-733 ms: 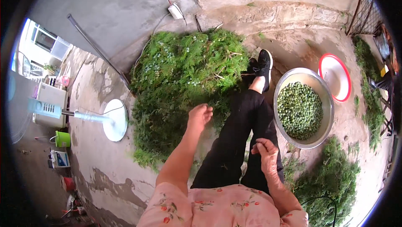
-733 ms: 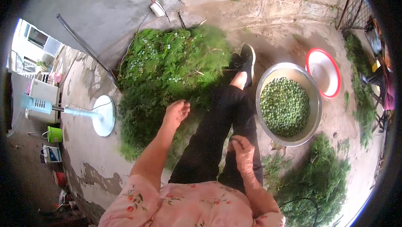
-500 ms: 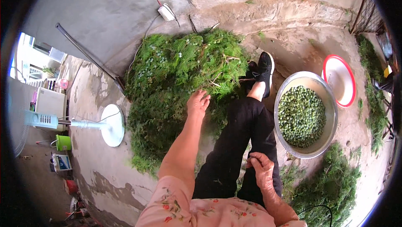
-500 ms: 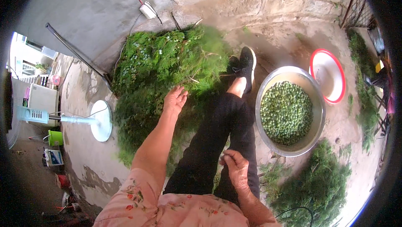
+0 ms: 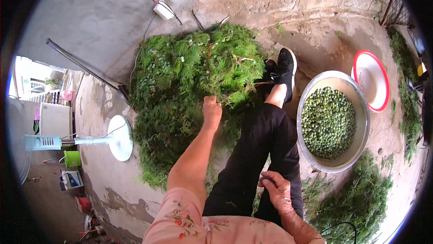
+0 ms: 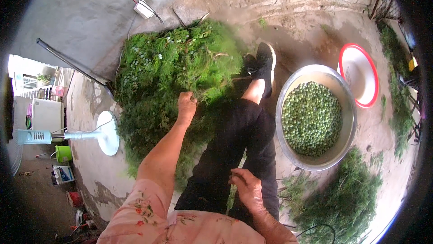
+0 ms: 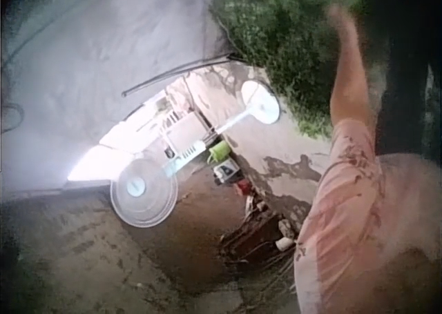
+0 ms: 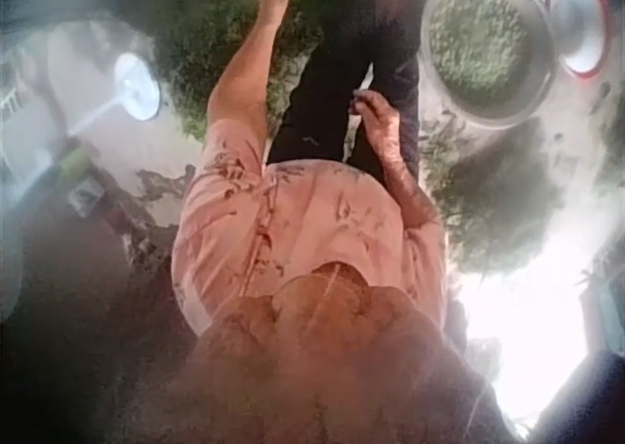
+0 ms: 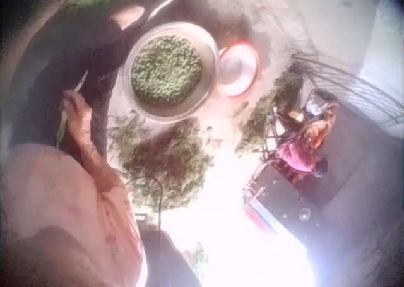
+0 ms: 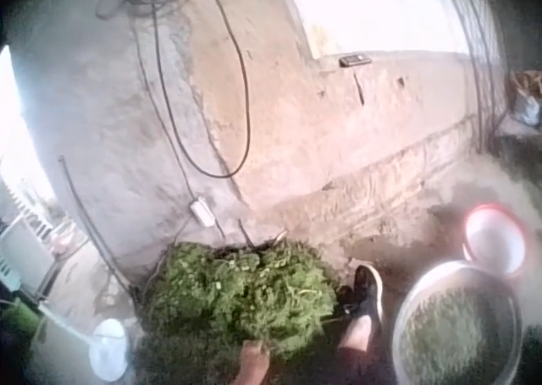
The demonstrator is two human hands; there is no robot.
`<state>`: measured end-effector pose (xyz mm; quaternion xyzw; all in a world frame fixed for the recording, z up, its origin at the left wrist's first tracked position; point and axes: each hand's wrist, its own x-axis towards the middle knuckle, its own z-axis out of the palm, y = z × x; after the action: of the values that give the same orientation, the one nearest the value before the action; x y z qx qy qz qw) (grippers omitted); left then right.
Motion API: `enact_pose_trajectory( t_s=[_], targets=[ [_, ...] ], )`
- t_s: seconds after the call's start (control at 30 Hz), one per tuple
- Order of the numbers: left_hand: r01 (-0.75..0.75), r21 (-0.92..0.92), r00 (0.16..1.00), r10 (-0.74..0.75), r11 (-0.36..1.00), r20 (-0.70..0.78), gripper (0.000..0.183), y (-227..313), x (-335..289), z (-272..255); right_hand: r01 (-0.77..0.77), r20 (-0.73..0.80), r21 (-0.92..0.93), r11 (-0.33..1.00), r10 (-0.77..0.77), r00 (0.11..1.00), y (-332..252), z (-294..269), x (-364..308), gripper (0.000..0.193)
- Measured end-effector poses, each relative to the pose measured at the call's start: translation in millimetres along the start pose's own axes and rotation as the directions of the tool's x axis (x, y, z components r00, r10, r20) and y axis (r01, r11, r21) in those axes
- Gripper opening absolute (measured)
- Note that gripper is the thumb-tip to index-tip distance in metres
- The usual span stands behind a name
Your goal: The person picks up branches from a pile of greenery and plucks small green berries from them by hand, dropping the berries into a metal bowl. They repeat this process, occasionally setting aside stripped branches and reaching for new ones from the pile.
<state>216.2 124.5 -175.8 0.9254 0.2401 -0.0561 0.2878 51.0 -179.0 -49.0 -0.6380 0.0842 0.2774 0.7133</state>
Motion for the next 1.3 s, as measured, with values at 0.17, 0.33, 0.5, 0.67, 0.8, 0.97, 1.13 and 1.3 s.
enact_pose_trajectory(
  t_s=[0.17,0.33,0.5,0.67,0.8,0.97,1.13,1.3],
  targets=[
    [-0.284,-0.081,0.921,0.248,0.955,-0.301,0.017,-8.3,-64.8,-0.6,0.015,-0.001,-0.032,0.999,-0.015,1.000,1.8,3.8,0.9,0.019],
    [-0.222,-0.480,0.903,-0.007,0.848,-0.430,0.015,-29.6,-101.3,-0.6,0.005,-0.026,-0.058,0.998,-0.007,1.000,0.7,13.3,1.2,0.017],
    [0.003,-0.939,0.924,-0.359,0.343,-0.129,0.009,15.2,-136.2,-37.0,0.008,-0.036,-0.061,0.998,-0.010,0.999,2.4,17.7,4.6,0.016],
    [0.018,-0.960,0.949,-0.306,0.279,-0.072,0.014,31.8,-182.1,-38.9,0.400,0.008,-0.493,0.772,-0.456,0.890,-4.1,40.4,18.8,0.021],
    [-0.146,-0.713,0.925,-0.162,0.686,-0.345,0.012,59.2,-220.5,-36.3,0.422,0.040,-0.719,0.553,-0.574,0.818,-33.6,57.1,41.4,0.024],
    [-0.422,-0.479,0.864,0.181,0.770,-0.471,0.016,85.9,-264.3,-41.1,0.193,-0.078,-0.551,0.812,-0.280,0.957,-31.9,74.8,49.7,0.035],
    [-0.555,-0.498,0.824,0.357,0.666,-0.440,0.017,100.2,-296.4,-53.1,0.096,-0.118,-0.259,0.961,-0.130,0.984,-33.8,75.1,18.0,0.024],
    [-0.543,-0.599,0.839,0.411,0.588,-0.357,0.019,85.6,-308.4,-56.4,0.345,-0.031,-0.259,0.902,-0.364,0.931,-39.7,68.2,-9.7,0.018]
  ],
)
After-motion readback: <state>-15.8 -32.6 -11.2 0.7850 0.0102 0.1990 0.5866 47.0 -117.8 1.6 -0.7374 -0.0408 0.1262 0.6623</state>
